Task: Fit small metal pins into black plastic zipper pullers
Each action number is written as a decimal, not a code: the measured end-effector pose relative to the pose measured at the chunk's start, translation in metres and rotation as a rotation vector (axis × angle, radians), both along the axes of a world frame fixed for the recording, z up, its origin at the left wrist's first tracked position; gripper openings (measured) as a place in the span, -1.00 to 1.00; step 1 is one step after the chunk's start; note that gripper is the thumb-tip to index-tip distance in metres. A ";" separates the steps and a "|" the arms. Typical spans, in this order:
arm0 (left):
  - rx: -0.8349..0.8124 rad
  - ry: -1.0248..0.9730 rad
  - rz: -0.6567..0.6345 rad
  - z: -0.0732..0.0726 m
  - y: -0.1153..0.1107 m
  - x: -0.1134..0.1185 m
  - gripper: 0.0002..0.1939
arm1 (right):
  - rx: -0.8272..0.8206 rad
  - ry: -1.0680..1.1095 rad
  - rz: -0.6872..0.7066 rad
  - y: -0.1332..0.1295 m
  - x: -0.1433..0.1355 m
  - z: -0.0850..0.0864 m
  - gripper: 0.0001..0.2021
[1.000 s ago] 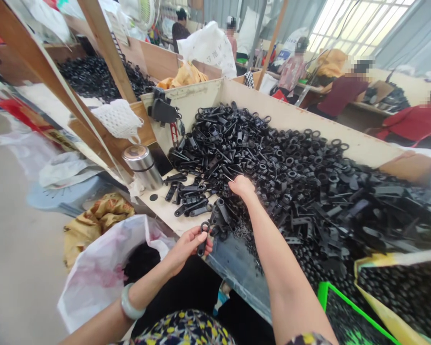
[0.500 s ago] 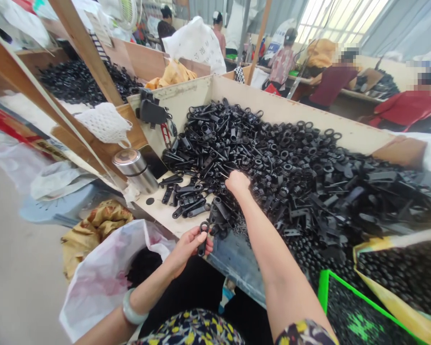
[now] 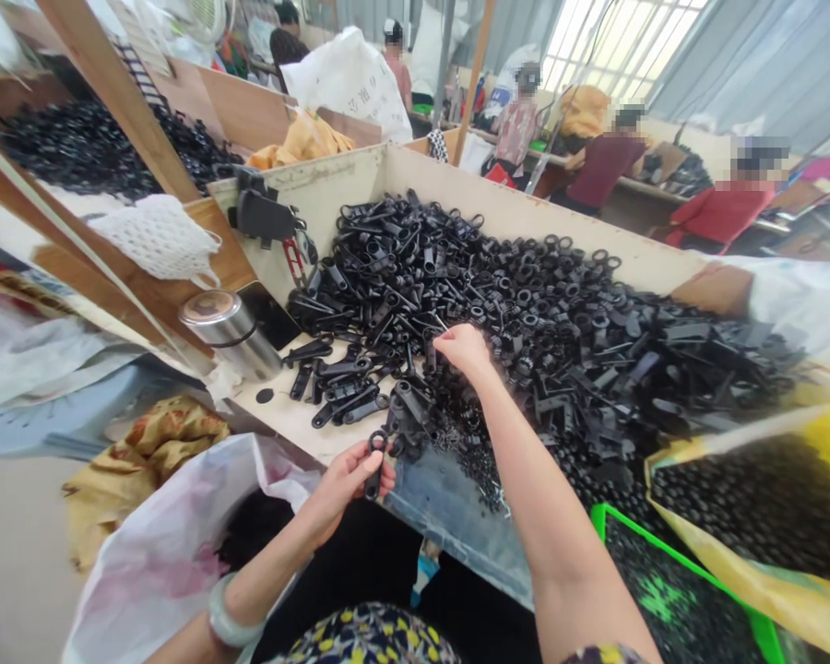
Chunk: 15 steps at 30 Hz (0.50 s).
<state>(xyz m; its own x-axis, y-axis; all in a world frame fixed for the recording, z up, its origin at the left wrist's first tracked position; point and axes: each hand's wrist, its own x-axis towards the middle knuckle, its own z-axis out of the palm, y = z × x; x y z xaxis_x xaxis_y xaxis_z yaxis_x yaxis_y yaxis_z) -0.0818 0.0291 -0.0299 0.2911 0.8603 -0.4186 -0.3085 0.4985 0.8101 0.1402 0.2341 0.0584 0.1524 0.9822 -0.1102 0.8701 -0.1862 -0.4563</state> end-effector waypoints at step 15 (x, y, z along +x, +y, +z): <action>0.021 -0.017 0.004 -0.002 0.002 0.001 -0.42 | 0.425 0.501 0.005 -0.063 0.025 0.034 -0.47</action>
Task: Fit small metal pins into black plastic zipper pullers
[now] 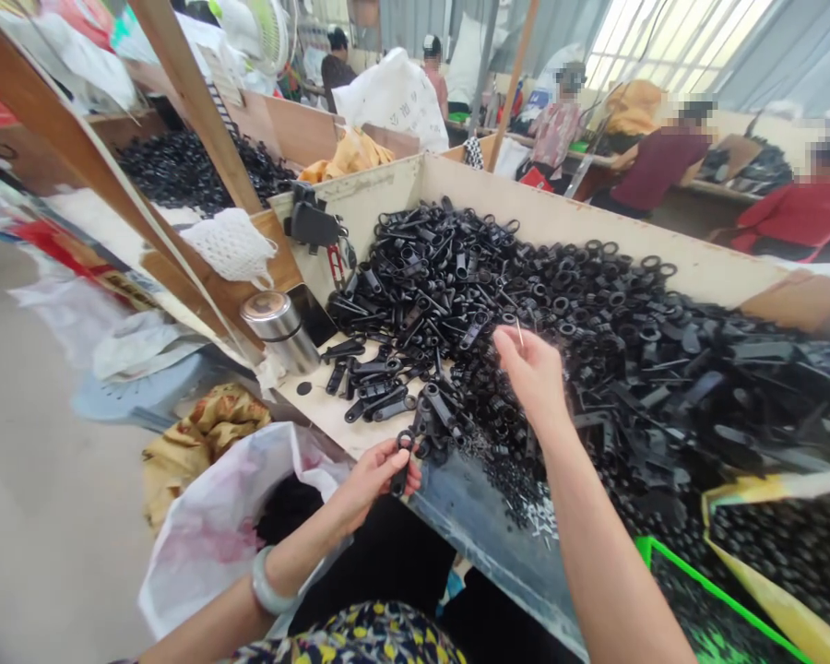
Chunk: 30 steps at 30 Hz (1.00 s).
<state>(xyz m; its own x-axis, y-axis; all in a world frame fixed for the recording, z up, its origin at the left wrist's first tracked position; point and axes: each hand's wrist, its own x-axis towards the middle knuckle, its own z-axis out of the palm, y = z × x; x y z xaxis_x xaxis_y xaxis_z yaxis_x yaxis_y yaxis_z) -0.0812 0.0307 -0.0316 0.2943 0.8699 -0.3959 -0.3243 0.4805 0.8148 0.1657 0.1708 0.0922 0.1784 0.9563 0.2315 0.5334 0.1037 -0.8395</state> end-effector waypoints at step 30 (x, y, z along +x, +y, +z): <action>0.119 0.027 -0.208 0.044 -0.101 0.036 -0.52 | -0.328 0.442 0.112 -0.327 -0.001 -0.107 -0.52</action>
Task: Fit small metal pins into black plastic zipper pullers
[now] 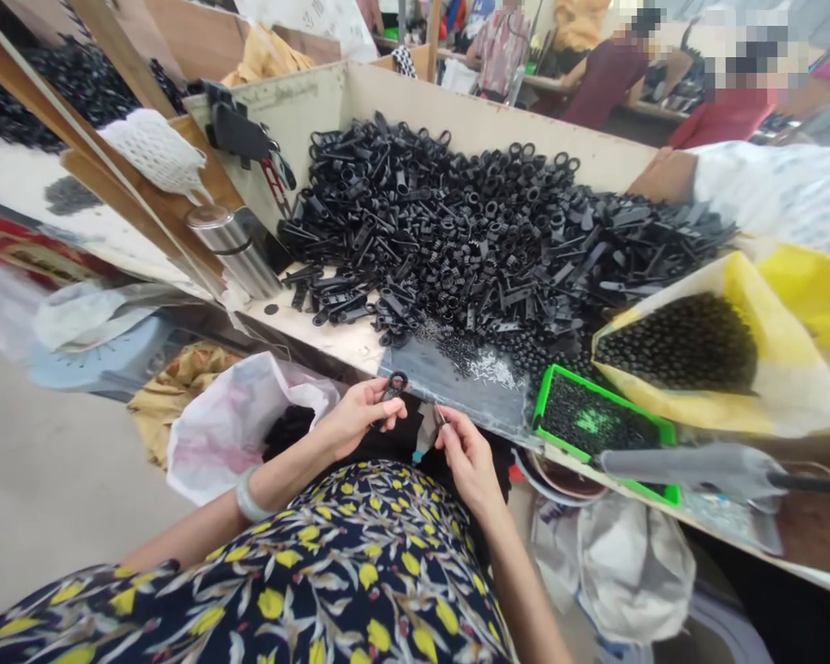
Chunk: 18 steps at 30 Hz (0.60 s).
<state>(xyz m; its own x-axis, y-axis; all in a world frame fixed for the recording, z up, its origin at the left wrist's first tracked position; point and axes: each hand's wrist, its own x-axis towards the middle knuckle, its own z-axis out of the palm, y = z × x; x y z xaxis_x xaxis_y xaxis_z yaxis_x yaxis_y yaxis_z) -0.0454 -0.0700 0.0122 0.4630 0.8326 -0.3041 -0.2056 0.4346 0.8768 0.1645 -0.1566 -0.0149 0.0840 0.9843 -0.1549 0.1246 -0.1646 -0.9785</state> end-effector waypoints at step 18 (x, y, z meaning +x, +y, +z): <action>-0.107 0.029 -0.110 -0.005 -0.013 0.020 -0.58 | 0.099 -0.133 0.095 0.055 -0.013 -0.009 -0.63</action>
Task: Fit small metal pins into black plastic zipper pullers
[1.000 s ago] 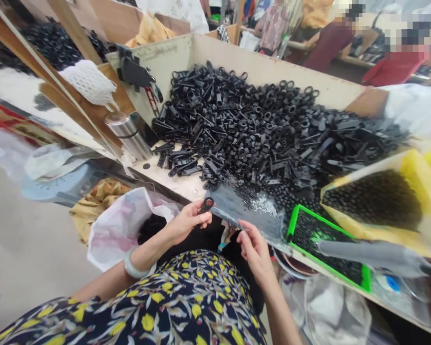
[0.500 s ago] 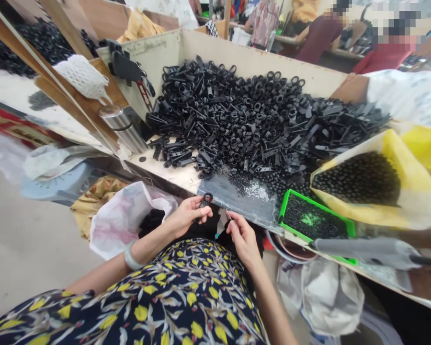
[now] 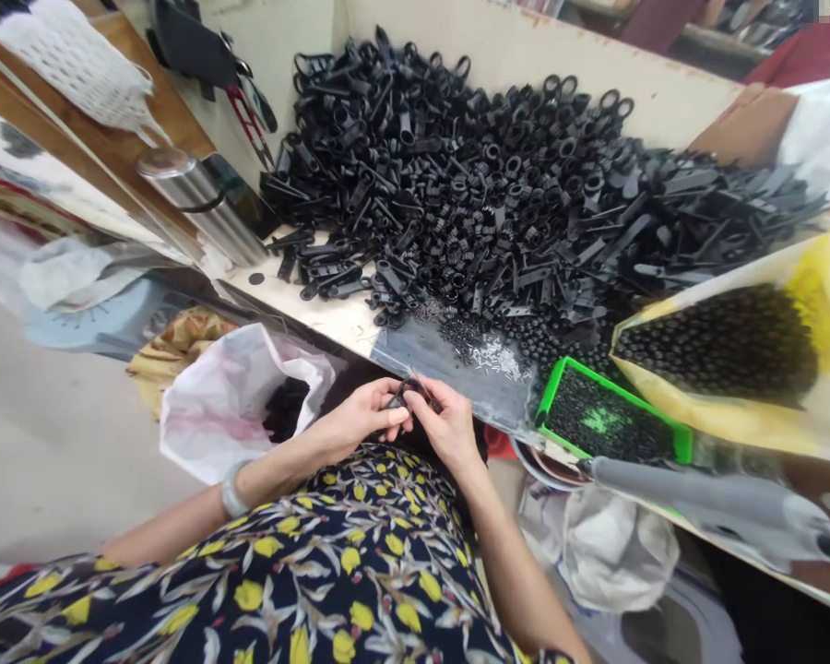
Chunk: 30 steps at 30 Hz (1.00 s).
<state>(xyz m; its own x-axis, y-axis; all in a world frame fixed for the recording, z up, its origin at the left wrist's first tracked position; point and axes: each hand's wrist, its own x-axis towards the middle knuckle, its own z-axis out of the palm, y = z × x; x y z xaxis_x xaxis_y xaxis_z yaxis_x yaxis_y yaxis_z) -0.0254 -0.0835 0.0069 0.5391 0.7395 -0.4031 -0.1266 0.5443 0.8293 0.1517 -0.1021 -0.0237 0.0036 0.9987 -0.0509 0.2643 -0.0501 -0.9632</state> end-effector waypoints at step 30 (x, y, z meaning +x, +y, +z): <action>-0.223 -0.005 -0.283 -0.008 -0.005 -0.002 -0.60 | -0.081 -0.082 0.139 -0.034 0.032 -0.006 -0.64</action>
<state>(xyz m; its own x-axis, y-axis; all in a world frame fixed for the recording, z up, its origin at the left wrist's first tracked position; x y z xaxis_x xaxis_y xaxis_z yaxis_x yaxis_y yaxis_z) -0.0273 -0.0888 -0.0009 0.7125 0.4545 -0.5346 0.0512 0.7262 0.6856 0.1835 -0.1364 -0.0297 -0.1267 0.9825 -0.1365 0.3513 -0.0842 -0.9325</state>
